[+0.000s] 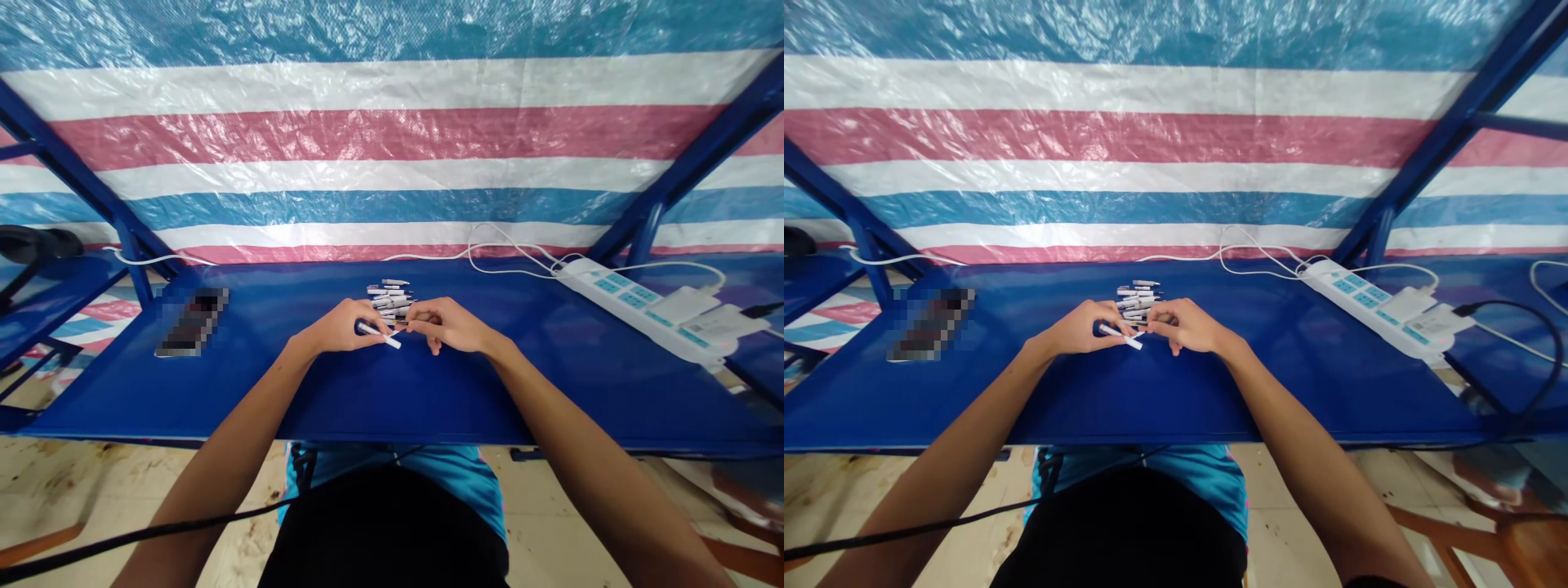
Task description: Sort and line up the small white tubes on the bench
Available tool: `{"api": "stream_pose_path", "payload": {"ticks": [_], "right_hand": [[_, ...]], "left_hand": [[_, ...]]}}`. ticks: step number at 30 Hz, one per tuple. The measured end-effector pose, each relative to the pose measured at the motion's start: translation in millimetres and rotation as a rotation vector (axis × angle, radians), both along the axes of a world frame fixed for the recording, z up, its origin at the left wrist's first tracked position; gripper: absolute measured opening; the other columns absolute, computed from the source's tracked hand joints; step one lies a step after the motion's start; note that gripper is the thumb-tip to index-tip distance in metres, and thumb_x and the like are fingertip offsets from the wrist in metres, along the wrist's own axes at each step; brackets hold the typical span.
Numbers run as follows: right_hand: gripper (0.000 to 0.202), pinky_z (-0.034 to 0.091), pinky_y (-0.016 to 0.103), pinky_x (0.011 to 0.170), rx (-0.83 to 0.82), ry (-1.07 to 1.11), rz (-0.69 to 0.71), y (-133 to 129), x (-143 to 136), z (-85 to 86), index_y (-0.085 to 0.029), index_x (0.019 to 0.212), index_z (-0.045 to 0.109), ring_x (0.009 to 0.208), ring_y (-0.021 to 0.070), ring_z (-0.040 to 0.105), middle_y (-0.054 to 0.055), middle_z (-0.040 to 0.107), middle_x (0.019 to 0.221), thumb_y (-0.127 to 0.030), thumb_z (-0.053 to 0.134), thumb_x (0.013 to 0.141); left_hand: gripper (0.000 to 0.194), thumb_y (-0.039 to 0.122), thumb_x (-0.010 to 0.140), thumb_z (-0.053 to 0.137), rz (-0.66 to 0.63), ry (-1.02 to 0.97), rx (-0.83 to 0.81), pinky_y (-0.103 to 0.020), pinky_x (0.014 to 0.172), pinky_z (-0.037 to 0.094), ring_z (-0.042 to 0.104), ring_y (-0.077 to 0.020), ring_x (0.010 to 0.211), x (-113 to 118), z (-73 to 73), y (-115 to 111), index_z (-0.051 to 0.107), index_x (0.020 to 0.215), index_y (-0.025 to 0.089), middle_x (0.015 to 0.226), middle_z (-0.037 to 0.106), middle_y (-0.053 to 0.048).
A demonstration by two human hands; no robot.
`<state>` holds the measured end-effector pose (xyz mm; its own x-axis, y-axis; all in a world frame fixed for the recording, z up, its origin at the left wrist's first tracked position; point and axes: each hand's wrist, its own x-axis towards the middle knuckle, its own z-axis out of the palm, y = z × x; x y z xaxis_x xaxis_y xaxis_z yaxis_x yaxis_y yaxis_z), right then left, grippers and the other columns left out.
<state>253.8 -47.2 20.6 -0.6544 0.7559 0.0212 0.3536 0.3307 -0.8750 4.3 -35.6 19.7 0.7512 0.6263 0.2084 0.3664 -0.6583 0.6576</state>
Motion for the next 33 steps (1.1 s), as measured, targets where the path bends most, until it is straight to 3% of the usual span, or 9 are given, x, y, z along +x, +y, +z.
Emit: {"api": "stream_pose_path", "payload": {"ticks": [7, 17, 33], "right_hand": [[0.023, 0.045, 0.025, 0.06, 0.015, -0.066, 0.014, 0.4, -2.3, -2.0, -0.02, 0.079, 0.057, 0.043, 0.0125, 0.06, -0.005, 0.061, 0.056, -0.039, 0.055, 0.092], [0.026, 0.044, 0.025, 0.059, 0.048, -0.119, -0.032, 2.0, 5.2, 5.3, -0.019, 0.077, 0.062, 0.045, 0.0124, 0.06, -0.003, 0.063, 0.06, -0.041, 0.056, 0.09], [0.023, 0.045, 0.026, 0.06, 0.12, -0.113, -0.127, 0.3, 11.0, 15.1, -0.019, 0.078, 0.066, 0.051, 0.0137, 0.062, 0.0, 0.066, 0.062, -0.038, 0.056, 0.087]], "left_hand": [[0.016, 0.033, 0.088, 0.072, 0.017, 0.022, -0.011, -0.03, 0.081, 0.052, 0.07, -0.02, 0.087, -0.9, 0.3, -0.1, 0.082, 0.092, 0.021, 0.09, 0.08, -0.006], [0.016, 0.032, 0.089, 0.068, 0.07, 0.007, 0.018, -0.028, 0.076, 0.052, 0.07, -0.0184, 0.081, -4.4, -3.5, 4.8, 0.079, 0.089, 0.02, 0.087, 0.078, -0.006], [0.011, 0.027, 0.092, 0.069, 0.208, 0.121, 0.285, -0.036, 0.09, 0.054, 0.067, -0.0242, 0.101, 13.7, -22.4, 1.6, 0.077, 0.099, 0.022, 0.099, 0.072, -0.007]]}}
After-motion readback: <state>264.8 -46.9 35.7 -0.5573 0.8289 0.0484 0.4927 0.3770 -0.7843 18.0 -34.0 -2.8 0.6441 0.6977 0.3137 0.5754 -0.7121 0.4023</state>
